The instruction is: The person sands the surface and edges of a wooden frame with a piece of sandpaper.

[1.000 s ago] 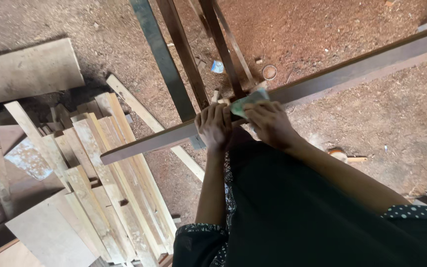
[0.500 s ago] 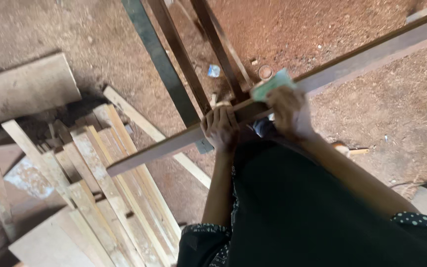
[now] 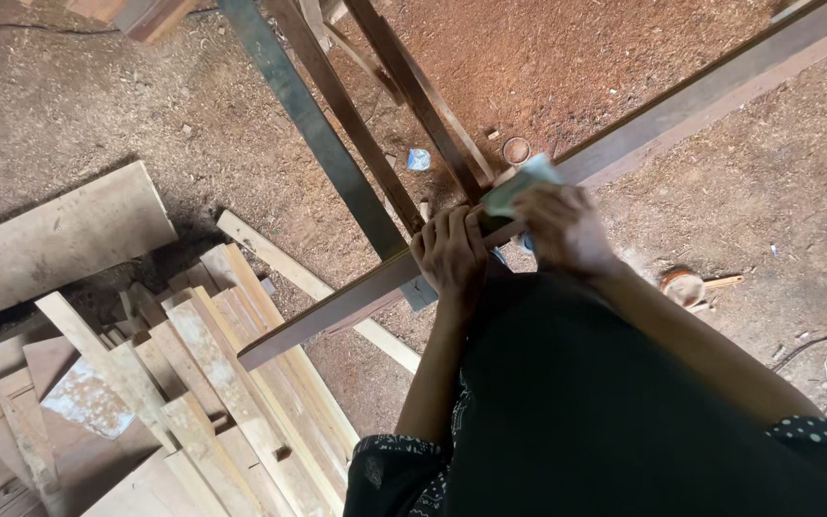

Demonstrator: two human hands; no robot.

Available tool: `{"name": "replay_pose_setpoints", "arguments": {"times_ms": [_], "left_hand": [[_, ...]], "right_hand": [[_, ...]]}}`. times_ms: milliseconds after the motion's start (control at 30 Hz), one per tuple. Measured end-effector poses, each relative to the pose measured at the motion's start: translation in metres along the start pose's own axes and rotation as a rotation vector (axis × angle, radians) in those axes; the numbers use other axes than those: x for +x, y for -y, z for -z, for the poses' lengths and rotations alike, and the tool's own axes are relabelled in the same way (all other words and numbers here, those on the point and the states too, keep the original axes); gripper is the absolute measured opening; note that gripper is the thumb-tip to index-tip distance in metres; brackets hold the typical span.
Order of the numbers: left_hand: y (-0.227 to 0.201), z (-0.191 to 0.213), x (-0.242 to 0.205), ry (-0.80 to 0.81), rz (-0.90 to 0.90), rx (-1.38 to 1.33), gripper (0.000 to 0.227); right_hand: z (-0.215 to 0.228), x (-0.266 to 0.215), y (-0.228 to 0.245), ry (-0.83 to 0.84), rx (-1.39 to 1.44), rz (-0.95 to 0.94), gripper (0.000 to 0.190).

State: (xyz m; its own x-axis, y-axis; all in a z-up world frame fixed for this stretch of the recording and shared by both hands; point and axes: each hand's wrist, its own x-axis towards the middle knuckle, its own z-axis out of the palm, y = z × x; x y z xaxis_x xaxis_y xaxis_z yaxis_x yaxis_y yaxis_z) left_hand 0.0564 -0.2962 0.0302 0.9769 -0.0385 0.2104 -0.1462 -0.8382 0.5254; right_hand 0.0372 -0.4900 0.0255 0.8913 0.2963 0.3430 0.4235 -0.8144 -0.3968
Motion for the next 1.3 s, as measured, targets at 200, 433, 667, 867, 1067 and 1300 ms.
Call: {"name": "replay_pose_setpoints", "arguments": {"times_ms": [200,433,667,867,1067,1300], "left_hand": [[0.000,0.003,-0.001,0.011,-0.012,0.003,0.027],[0.000,0.008,-0.002,-0.011,-0.028,-0.010,0.024],[-0.005,0.009,0.002,-0.024,0.003,0.005,0.025],[0.000,0.000,0.000,-0.016,0.018,0.062,0.027],[-0.002,0.001,-0.001,0.007,0.037,0.057,0.028],[-0.003,0.001,0.001,0.013,0.046,0.051,0.029]], "right_hand": [[0.009,0.012,-0.007,-0.191,0.136,-0.160,0.021],[-0.001,-0.002,-0.034,-0.233,0.386,-0.199,0.010],[0.002,-0.011,-0.008,-0.060,0.124,-0.132,0.014],[0.012,-0.009,-0.013,-0.073,-0.059,-0.241,0.008],[0.028,-0.005,-0.026,-0.137,-0.032,-0.190,0.007],[0.014,-0.009,0.005,-0.107,0.056,0.068,0.002]]}}
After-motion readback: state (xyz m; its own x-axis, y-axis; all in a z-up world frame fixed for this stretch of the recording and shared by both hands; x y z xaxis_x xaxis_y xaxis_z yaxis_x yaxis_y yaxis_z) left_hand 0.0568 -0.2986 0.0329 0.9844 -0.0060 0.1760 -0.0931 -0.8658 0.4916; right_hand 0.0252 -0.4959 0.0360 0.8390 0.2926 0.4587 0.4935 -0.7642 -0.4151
